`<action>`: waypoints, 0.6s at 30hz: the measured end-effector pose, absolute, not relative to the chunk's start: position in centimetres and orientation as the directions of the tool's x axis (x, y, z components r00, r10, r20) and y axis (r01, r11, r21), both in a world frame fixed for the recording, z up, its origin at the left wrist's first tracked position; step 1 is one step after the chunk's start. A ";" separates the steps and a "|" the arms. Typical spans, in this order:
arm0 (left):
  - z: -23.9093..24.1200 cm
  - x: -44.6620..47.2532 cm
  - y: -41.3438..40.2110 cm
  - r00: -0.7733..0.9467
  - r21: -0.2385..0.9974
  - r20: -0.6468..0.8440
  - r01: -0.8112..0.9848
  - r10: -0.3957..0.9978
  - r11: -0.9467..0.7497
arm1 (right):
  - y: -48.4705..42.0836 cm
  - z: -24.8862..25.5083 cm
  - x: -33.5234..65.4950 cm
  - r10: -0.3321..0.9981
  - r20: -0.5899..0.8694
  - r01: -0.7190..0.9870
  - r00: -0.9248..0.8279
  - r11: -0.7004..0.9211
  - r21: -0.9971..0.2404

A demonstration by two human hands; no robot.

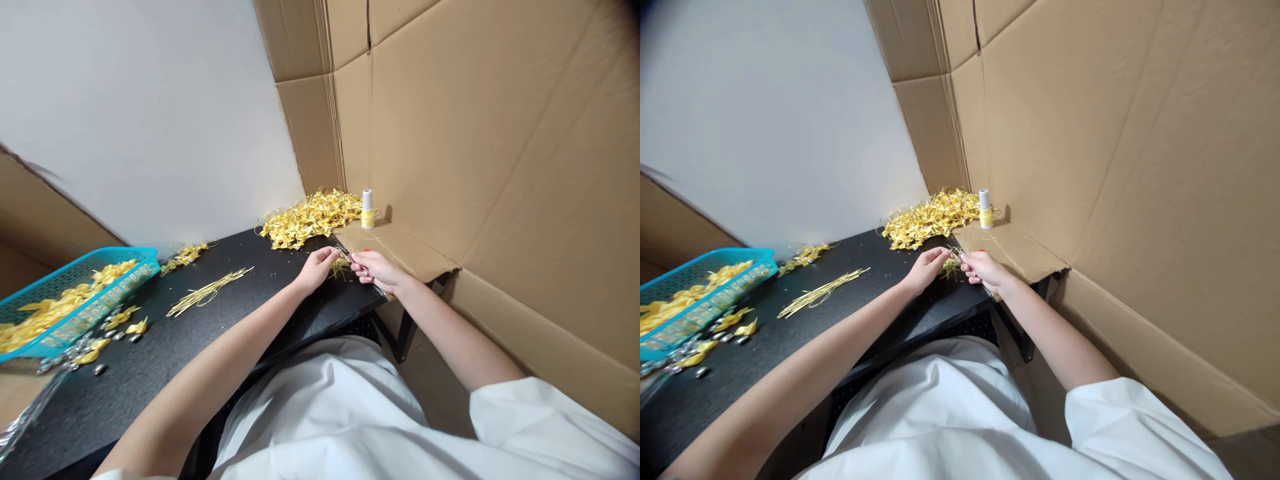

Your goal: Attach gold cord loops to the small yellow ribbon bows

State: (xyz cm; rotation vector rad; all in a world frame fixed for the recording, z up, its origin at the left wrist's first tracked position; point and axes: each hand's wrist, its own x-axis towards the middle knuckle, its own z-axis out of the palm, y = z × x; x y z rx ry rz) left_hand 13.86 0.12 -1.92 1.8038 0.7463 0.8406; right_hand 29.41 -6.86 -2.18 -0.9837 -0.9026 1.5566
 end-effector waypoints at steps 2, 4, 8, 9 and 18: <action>-2.0 13.8 0.2 0.570 0.932 0.214 0.124 0.794 -0.340 | -6.8 -2.3 29.6 0.989 -0.118 -0.352 -0.088 -0.142 -0.925; -2.1 13.6 0.4 0.558 0.928 0.209 0.145 0.803 -0.342 | -6.7 -2.4 30.3 0.997 -0.070 -0.292 -0.013 -0.070 -0.954; -1.5 12.5 1.0 0.528 0.925 0.192 0.184 0.827 -0.333 | -6.3 -2.8 33.5 0.907 0.221 0.317 0.358 0.104 -0.943; -1.1 12.1 1.2 0.517 0.929 0.198 0.173 0.832 -0.329 | -6.2 -2.9 34.4 0.861 0.323 0.520 0.394 0.081 -0.850; 4.3 6.7 1.9 0.371 0.934 0.299 0.073 0.879 -0.348 | -6.2 -1.5 31.2 0.901 0.352 0.603 0.253 0.137 -0.786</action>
